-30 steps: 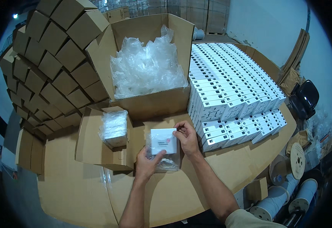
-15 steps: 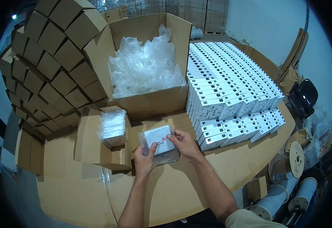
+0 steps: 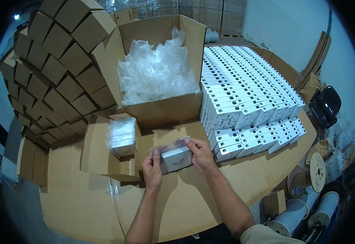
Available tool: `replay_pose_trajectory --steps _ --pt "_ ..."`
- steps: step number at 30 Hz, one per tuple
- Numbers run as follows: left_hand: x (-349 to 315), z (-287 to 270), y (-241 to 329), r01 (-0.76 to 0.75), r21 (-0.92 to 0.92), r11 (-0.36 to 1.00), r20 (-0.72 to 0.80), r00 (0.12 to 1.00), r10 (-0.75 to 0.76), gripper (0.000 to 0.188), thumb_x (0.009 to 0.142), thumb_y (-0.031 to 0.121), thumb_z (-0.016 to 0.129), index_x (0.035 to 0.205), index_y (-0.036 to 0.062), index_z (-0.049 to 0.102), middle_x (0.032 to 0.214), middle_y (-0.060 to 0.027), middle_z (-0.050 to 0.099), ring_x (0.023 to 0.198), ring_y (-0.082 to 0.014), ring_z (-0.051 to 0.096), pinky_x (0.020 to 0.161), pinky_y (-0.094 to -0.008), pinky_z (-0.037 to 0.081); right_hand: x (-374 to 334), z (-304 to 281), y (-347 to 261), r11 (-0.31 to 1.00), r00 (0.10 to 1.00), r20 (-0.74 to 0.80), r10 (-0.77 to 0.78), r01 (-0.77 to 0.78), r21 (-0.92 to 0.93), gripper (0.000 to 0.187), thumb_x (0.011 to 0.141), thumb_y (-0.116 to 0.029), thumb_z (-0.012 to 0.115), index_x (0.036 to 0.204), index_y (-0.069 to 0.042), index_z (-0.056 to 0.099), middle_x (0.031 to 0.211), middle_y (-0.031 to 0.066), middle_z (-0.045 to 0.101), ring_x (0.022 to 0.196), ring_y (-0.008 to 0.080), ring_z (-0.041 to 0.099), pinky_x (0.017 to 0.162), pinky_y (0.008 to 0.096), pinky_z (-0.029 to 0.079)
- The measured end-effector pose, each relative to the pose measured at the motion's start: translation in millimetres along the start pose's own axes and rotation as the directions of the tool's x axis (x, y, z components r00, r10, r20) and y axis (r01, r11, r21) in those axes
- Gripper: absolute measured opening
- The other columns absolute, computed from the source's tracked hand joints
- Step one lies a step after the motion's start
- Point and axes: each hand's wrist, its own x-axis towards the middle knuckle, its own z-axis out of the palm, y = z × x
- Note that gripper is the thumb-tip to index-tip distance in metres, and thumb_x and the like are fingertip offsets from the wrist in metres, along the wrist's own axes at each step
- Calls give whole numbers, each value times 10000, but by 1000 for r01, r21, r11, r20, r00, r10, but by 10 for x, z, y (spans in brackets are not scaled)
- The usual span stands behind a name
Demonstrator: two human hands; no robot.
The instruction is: Packing individual white product boxes into clear plastic bags and organizing them into stacks.
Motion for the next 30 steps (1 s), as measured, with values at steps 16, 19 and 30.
replay_pose_trajectory --steps 16,19,30 --pt "36 -33 -19 29 27 999 158 987 -33 294 909 94 746 1167 23 624 1064 -32 668 982 -114 626 868 -271 500 -34 -137 -77 947 974 186 128 -65 -315 442 918 2 684 1344 -13 569 1185 44 650 1061 115 610 911 269 504" --pt "64 -50 0 -6 26 1000 153 988 2 272 915 88 738 1155 18 632 1059 -30 665 971 -108 618 861 -265 497 -20 -117 -55 938 973 187 133 -62 -342 444 905 26 690 1332 -18 580 1160 27 650 1030 97 609 873 259 511" --pt "61 -102 -21 -67 117 991 120 991 53 195 938 116 716 1093 12 662 944 0 656 862 -93 597 783 -245 481 -37 -100 -176 886 979 140 146 -66 -459 261 927 -53 701 1180 8 676 993 14 705 904 78 635 798 237 522"
